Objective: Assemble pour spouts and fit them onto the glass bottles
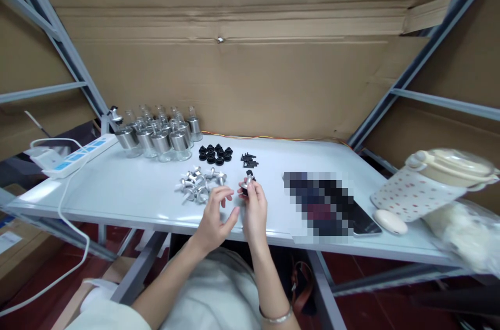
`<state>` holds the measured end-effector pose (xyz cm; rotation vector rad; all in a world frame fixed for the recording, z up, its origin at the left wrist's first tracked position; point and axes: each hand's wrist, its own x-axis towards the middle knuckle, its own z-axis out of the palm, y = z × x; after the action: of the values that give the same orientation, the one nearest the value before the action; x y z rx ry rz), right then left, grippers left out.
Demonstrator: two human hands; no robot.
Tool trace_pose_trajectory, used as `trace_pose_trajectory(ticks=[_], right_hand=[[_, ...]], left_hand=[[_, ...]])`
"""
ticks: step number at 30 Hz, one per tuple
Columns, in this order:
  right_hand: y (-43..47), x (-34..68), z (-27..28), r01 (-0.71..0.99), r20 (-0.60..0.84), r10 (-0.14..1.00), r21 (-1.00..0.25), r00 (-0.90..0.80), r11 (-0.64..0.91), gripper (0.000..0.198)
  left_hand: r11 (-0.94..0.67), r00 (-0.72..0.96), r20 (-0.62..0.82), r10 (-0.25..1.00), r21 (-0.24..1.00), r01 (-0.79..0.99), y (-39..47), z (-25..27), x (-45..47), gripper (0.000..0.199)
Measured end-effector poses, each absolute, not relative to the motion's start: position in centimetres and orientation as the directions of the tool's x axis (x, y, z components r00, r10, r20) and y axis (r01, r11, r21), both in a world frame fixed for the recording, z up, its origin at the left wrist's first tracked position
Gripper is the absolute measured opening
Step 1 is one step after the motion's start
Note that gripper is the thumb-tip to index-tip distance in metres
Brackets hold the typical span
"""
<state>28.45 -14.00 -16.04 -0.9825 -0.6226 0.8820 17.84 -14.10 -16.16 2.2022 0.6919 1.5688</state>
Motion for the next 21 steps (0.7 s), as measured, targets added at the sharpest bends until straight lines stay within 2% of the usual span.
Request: trace_pose_trajectory(ticks=[3, 6, 10, 14, 17, 21], right_hand=[[-14.5, 28.5, -15.7, -0.392, 0.055, 0.898, -0.887, 0.437, 0.245, 0.027], [-14.7, 28.3, -15.8, -0.358, 0.082, 0.913, -0.903, 0.400, 0.238, 0.025], [-14.8, 28.3, -16.2, -0.266, 0.128, 0.904, -0.931, 0.408, 0.252, 0.027], [-15.4, 28.2, -16.1, -0.130, 0.208, 0.915, -0.955, 0.346, 0.267, 0.031], [-15.8, 28.0, -15.8, -0.106, 0.232, 0.931, -0.957, 0.281, 0.270, 0.030], [-16.1, 28.2, -15.2, -0.017, 0.278, 0.931, -0.957, 0.235, 0.290, 0.030]], left_hand=[[-0.608, 0.350, 0.550, 0.759, 0.790, 0.077, -13.9, -16.0, 18.4, 0.041], [-0.374, 0.425, 0.357, 0.832, 0.926, -0.046, -13.4, -15.2, 18.6, 0.043], [-0.214, 0.470, 0.243, 0.849, 0.970, -0.116, -13.3, -14.7, 18.3, 0.036], [-0.212, 0.549, 0.222, 0.806, 0.974, -0.082, -13.6, -15.0, 17.6, 0.039], [-0.209, 0.573, 0.222, 0.789, 0.974, -0.090, -13.6, -15.2, 17.3, 0.040], [-0.193, 0.556, 0.152, 0.817, 0.981, 0.016, -13.6, -14.7, 17.3, 0.028]])
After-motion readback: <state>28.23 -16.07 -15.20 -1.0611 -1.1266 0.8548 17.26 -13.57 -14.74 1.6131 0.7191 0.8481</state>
